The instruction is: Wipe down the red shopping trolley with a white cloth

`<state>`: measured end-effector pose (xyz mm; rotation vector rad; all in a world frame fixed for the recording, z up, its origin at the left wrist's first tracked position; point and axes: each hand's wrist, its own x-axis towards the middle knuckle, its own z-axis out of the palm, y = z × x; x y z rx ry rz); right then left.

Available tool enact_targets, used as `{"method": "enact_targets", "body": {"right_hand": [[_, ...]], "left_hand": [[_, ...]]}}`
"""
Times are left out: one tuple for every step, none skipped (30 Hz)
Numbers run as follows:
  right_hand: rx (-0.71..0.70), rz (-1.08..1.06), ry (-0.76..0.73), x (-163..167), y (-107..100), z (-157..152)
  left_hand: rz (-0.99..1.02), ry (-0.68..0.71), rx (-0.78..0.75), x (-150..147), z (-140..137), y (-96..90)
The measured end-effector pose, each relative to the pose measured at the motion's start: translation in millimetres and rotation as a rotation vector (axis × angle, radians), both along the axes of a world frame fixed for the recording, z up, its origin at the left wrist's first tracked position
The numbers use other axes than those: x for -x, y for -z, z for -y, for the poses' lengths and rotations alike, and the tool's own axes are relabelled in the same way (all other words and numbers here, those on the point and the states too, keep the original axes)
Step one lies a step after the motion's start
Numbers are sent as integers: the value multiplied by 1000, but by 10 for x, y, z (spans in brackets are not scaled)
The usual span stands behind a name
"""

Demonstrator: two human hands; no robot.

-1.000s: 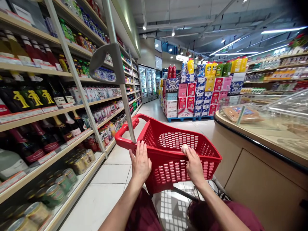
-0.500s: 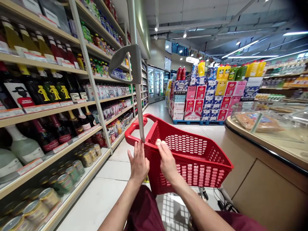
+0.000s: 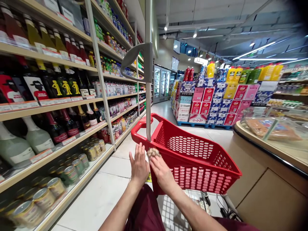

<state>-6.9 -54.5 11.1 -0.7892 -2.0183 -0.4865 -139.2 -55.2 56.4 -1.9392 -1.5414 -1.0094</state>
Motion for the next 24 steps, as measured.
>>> {"method": "enact_targets", "body": {"right_hand": [[0,20,-5,2,99,36],[3,31,-8,-2,158,74],[9,28,-8,-11,162,108],[15,11,-4,-20,109,132],[16,-19,-2,-26,9,141],[14,-53,2,-26,-117,134],[4,-91,-1,-20,-241,112],[-2,-111,2,-11,-333,83],[-10,-115,4,-2,-371,55],[-15,-100,5,2,-344,36],[-20,-69,6,-2,-257,33],[-23,-31,2,-16,-129,46],[-30,-2,-7,-40,13,72],[-35,22,-14,-73,136,105],[-30,27,-9,-110,214,138],[-13,26,0,-144,229,165],[4,14,7,-168,180,179],[17,-8,10,-180,84,177],[18,-42,6,-177,-36,158],[10,-78,8,-163,-148,126],[5,-94,11,-143,-225,90],[3,-94,15,-124,-251,60],[10,-75,21,-110,-221,42],[23,-48,28,-107,-148,40]], "left_hand": [[-1,-2,6,12,10,22],[-2,-1,12,24,19,40],[-1,0,17,34,27,51],[1,2,21,42,33,56],[5,3,24,45,37,53],[9,3,28,45,39,44],[13,2,32,41,40,32],[17,0,35,35,42,21],[18,-2,37,29,46,14],[13,-2,39,25,51,15],[6,-1,39,25,59,25],[-5,0,39,29,68,45],[-18,3,39,36,76,73],[-30,5,41,45,83,104],[-39,6,41,52,88,134],[-41,6,38,54,91,160],[-40,7,35,50,91,178],[-35,8,32,38,88,187],[-29,8,31,19,84,189],[-26,9,31,-5,80,187],[-27,11,33,-30,75,184],[-33,13,34,-54,71,184],[-44,18,34,-72,69,189],[-56,22,30,-82,68,200]]}}
